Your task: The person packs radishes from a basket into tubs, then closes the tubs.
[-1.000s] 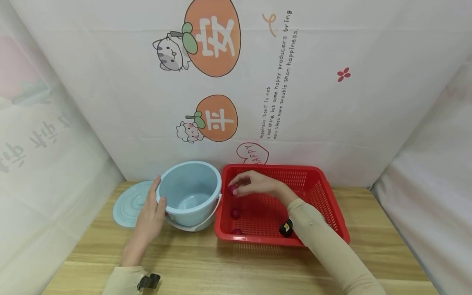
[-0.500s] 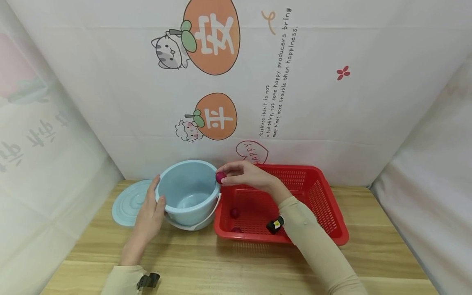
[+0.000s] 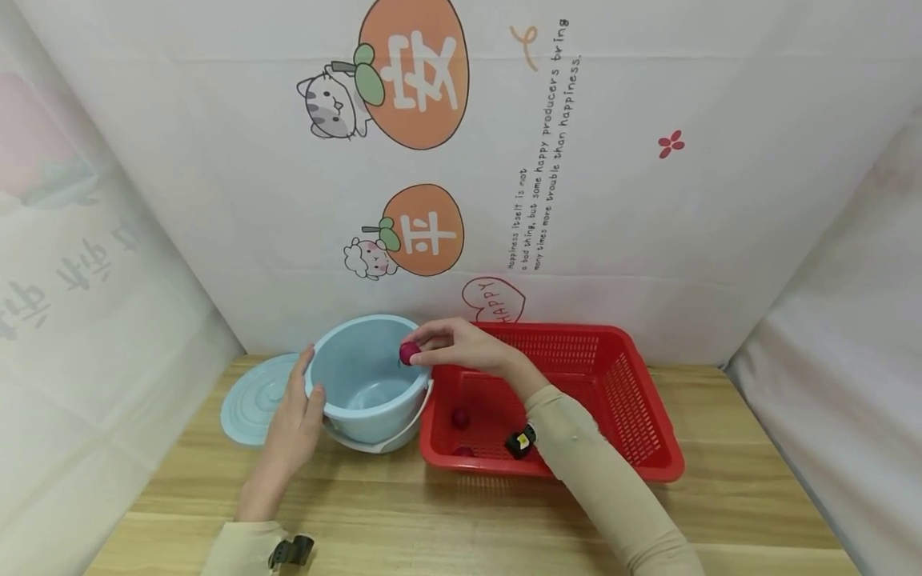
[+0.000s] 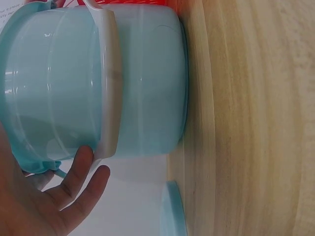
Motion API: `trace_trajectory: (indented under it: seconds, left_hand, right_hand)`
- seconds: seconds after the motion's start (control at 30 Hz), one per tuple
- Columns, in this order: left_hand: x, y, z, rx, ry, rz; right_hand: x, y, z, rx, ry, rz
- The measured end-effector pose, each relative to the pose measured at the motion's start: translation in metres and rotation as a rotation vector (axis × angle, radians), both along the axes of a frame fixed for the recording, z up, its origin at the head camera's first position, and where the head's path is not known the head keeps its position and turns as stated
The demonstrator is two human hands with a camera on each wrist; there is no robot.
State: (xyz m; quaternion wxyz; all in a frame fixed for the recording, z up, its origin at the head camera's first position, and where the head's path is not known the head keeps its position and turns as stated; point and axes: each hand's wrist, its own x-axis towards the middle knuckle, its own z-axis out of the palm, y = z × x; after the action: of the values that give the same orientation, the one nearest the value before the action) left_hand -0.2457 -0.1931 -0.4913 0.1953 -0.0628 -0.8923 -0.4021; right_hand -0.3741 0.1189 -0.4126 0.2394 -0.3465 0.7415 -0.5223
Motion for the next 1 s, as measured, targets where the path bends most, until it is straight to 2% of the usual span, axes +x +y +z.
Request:
trace_trajectory:
  seconds: [0.27,0.77,1.0]
  left_hand:
    - [-0.001,0.0,0.0,0.004,0.005,-0.007]
    - [-0.002,-0.001,0.002,0.001,0.009,0.002]
    - [0.0,0.0,0.001,0.0,-0.007,0.011]
  right_hand:
    - [0.0,-0.003,0.01,0.085,0.037,0.037]
    - [-0.014,-0.022,0.044,0.3,0.197,0.265]
    - [-0.012,-0.026,0.047,0.331,0.206,0.283]
